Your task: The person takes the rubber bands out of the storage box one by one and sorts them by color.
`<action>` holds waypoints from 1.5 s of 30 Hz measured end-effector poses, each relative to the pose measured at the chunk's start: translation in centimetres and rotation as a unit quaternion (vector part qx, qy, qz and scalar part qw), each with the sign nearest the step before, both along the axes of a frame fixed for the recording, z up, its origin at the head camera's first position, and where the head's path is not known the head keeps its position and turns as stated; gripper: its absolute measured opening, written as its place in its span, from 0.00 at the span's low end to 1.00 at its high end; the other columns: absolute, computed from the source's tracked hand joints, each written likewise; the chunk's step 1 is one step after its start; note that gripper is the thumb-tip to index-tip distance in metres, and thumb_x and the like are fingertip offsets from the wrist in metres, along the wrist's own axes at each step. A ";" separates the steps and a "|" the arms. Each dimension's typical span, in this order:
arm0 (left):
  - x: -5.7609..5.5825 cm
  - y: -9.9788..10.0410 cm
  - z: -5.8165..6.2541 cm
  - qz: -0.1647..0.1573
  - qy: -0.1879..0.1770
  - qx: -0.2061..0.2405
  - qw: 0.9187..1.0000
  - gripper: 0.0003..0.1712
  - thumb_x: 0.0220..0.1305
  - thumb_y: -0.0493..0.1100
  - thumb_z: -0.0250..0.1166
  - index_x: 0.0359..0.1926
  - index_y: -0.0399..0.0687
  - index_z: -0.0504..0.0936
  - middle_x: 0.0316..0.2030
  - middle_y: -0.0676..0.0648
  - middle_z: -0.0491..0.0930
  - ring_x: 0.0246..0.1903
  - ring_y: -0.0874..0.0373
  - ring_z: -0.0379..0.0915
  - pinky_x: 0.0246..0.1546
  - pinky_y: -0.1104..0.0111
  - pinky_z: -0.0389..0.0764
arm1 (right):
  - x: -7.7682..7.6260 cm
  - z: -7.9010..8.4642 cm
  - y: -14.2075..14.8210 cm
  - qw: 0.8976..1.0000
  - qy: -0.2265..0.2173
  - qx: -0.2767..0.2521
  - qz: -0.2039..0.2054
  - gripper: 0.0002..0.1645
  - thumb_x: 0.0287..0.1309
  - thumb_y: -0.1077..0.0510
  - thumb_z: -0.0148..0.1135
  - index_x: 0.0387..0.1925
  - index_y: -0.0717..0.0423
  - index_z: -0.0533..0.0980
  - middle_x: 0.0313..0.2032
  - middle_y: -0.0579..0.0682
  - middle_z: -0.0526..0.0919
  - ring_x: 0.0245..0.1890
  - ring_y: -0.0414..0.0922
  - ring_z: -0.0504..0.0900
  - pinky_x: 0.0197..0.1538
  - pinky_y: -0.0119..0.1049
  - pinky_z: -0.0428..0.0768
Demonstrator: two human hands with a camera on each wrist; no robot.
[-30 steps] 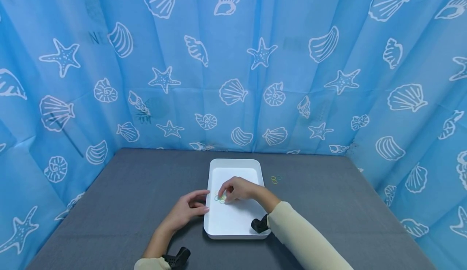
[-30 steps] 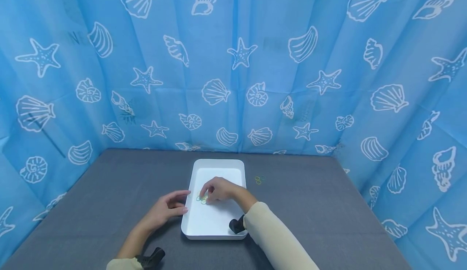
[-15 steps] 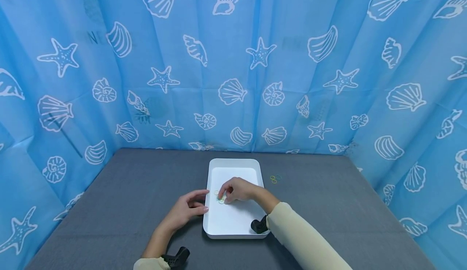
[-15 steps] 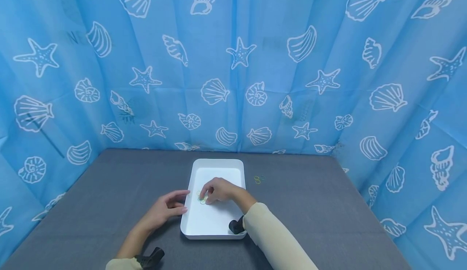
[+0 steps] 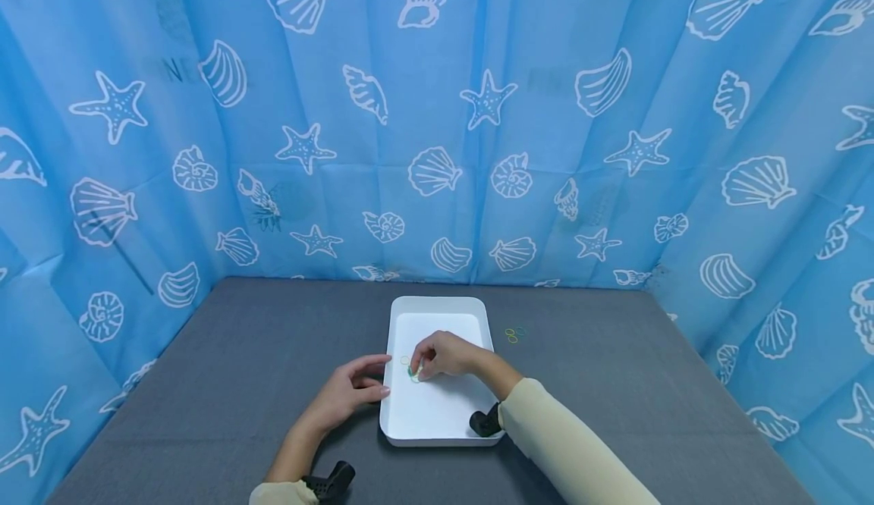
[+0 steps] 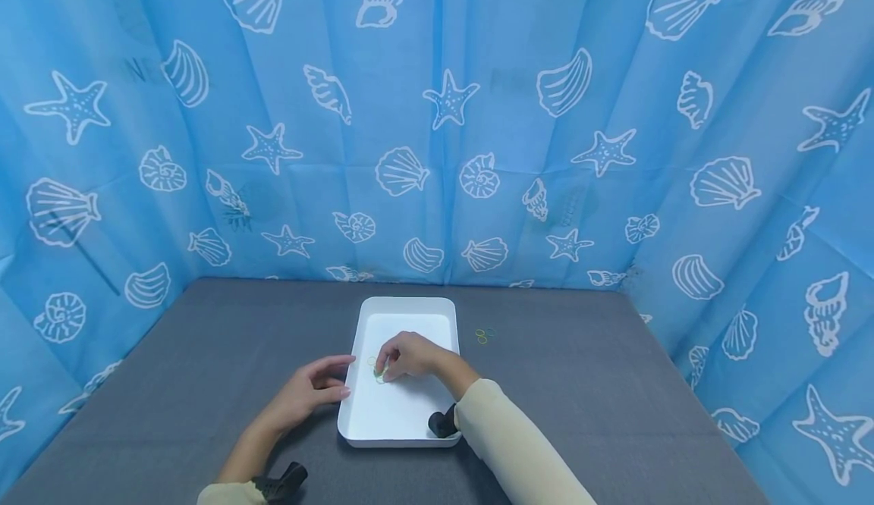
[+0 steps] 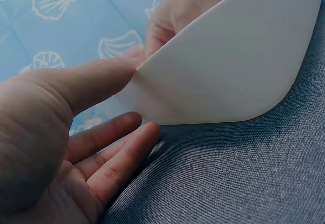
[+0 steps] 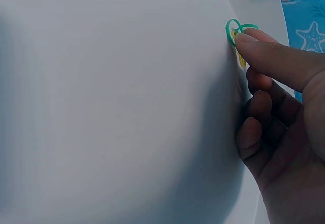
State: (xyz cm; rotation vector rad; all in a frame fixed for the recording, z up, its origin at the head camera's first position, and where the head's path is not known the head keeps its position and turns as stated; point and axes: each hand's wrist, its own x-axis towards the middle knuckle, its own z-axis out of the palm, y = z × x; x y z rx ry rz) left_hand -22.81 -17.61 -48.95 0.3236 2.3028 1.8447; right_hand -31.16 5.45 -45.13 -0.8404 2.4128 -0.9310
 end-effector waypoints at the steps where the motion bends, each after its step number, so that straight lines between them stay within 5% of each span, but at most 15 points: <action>1: 0.0 0.0 0.0 0.001 -0.001 0.000 1.000 0.32 0.60 0.43 0.71 0.64 0.44 0.73 0.57 0.37 0.74 0.44 0.51 0.78 0.44 0.59 0.79 | 0.0 0.0 0.0 1.000 0.001 -0.001 -0.001 0.07 0.54 0.66 0.70 0.28 0.51 0.83 0.18 0.44 0.73 0.22 0.39 0.70 0.30 0.30 0.67; 11: -0.1 0.0 0.0 0.006 0.000 -0.004 1.000 0.32 0.59 0.43 0.71 0.64 0.46 0.73 0.56 0.37 0.75 0.43 0.51 0.78 0.44 0.58 0.79 | 0.0 -0.2 0.0 1.000 0.011 0.011 -0.007 0.09 0.54 0.65 0.70 0.23 0.50 0.81 0.20 0.43 0.77 0.25 0.38 0.72 0.32 0.30 0.69; 45: -0.1 -0.3 0.0 -0.006 0.006 -0.002 1.000 0.32 0.60 0.44 0.70 0.64 0.45 0.73 0.57 0.36 0.74 0.44 0.50 0.78 0.45 0.59 0.79 | -0.6 0.2 -0.9 1.000 0.021 -0.013 -0.004 0.07 0.58 0.66 0.66 0.30 0.51 0.84 0.22 0.43 0.76 0.24 0.39 0.71 0.30 0.31 0.70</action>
